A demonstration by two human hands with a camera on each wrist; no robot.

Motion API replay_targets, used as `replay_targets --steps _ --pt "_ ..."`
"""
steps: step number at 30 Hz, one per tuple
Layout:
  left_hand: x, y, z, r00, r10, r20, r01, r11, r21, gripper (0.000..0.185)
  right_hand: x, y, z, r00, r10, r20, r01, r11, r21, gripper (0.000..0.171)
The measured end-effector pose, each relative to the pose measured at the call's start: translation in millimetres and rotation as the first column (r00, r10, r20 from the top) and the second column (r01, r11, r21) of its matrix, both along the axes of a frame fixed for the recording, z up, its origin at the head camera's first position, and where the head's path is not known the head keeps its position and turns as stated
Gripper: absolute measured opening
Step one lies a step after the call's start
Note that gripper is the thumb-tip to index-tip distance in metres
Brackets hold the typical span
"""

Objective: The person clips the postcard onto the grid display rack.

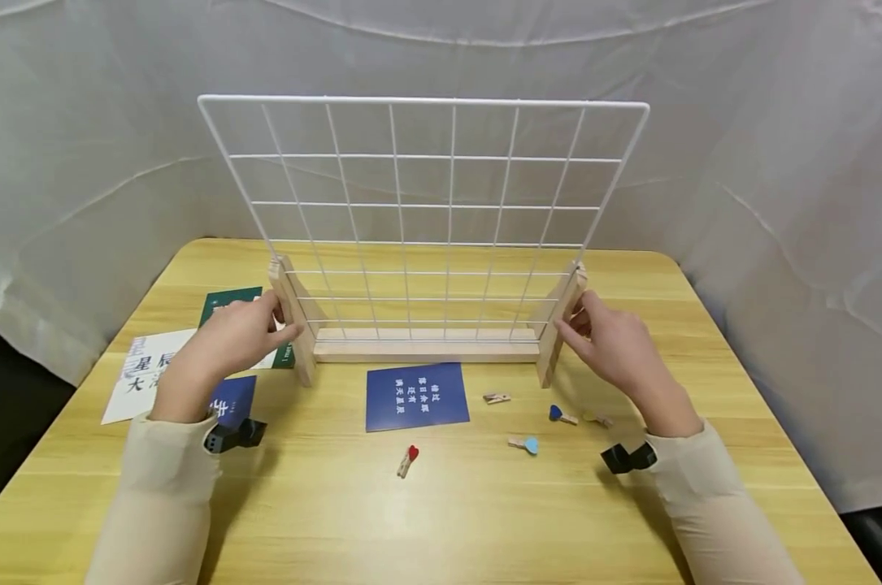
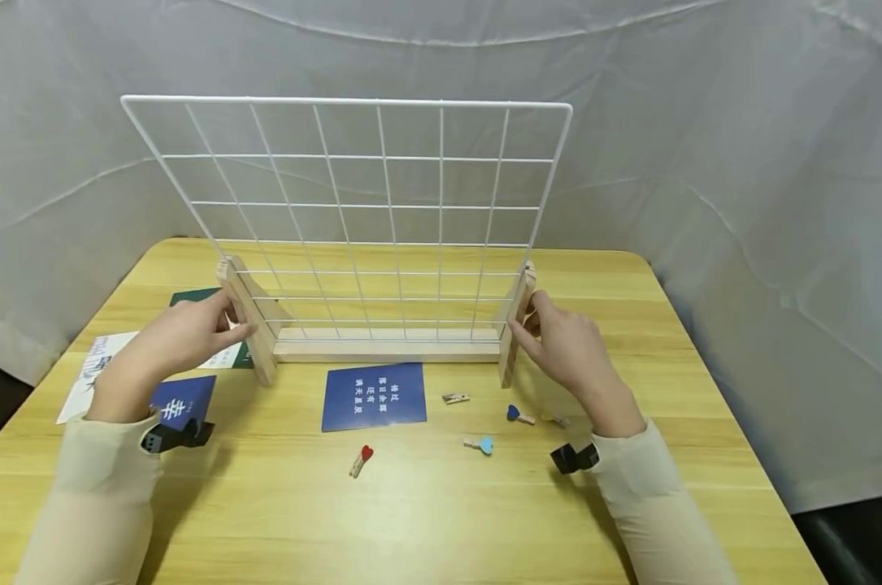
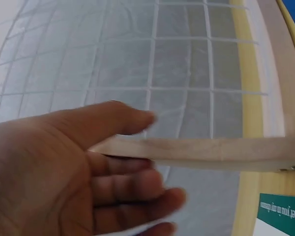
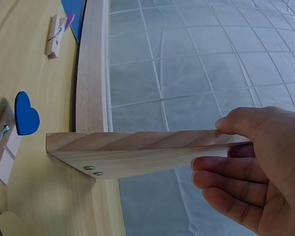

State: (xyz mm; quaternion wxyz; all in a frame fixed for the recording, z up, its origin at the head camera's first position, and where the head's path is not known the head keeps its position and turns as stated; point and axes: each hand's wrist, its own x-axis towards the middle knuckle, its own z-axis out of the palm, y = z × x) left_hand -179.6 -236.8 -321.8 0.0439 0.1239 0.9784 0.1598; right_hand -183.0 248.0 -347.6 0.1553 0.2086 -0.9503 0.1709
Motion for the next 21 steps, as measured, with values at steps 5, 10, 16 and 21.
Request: replay_targets --steps 5,10,16,21 --pt "8.5 -2 2.9 0.990 -0.056 0.126 0.054 0.998 0.020 0.035 1.9 0 4.7 0.999 -0.001 0.041 0.001 1.000 0.000 0.024" --pt "13.2 1 4.3 0.976 -0.169 0.137 0.150 0.979 0.141 0.032 4.7 0 8.3 0.999 -0.009 0.049 0.008 1.000 0.023 0.027" --pt "6.9 10 -5.0 0.955 -0.277 0.103 0.235 0.923 0.303 0.046 7.3 0 9.3 0.999 0.023 0.046 -0.023 1.000 -0.015 0.022" --pt "-1.2 18 -18.1 0.934 -0.336 0.124 0.269 0.887 0.376 0.060 8.0 -2 7.0 0.993 0.111 0.034 -0.108 0.991 -0.083 0.010"
